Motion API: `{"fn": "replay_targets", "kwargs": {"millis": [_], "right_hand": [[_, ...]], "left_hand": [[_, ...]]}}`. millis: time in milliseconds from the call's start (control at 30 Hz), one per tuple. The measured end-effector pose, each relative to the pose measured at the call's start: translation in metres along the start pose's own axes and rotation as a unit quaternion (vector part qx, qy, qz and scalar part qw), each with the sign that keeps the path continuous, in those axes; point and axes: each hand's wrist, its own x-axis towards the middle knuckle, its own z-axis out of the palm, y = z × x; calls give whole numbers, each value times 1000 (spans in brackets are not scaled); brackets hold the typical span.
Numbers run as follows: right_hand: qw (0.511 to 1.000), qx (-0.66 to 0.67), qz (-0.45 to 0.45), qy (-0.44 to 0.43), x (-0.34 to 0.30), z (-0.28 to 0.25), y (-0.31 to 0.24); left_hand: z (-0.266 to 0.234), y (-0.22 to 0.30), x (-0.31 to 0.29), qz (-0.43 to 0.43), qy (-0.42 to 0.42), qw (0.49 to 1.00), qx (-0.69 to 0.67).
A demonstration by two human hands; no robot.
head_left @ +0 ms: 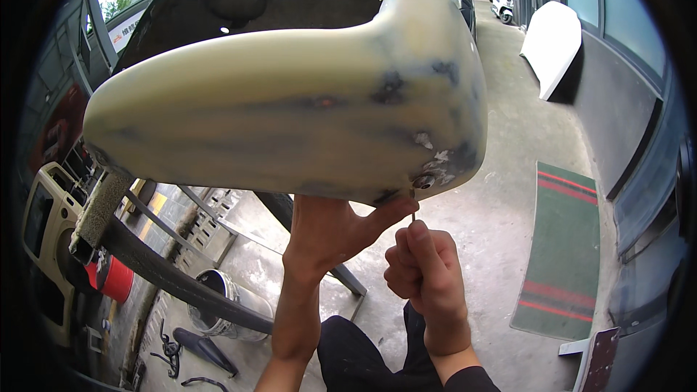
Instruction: The person uses a small metal tool to scrape and remove material from several spots on a detached car bumper. They work on multiple areas along the bumper's edge and surface, occasionally repositioning the part to access different sections.
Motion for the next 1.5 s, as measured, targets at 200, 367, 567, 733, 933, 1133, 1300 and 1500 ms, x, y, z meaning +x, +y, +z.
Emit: {"fn": "replay_targets", "kwargs": {"millis": [200,367,567,733,933,1133,1300,1500], "right_hand": [[999,10,-44,-8,9,-5,16],[985,-76,-150,31,16,-9,25],[923,-222,-292,113,25,-10,19],[920,-194,-332,76,22,-14,10],[963,-51,-266,14,24,-20,18],[973,-40,-212,-88,22,-21,28],[986,22,-141,-88,18,-22,31],[986,79,-81,-125,16,-22,30]], "left_hand": [[2,0,0,-25,-2,1000,-17],[4,5,2,-22,19,999,-37],[3,1,3,29,38,998,-30],[7,4,6,43,52,994,-85],[5,-3,1,68,60,995,-48],[5,-13,-1,79,43,995,-40],[7,-11,-2,65,52,995,-53],[5,-9,-3,42,39,997,-49]]}}
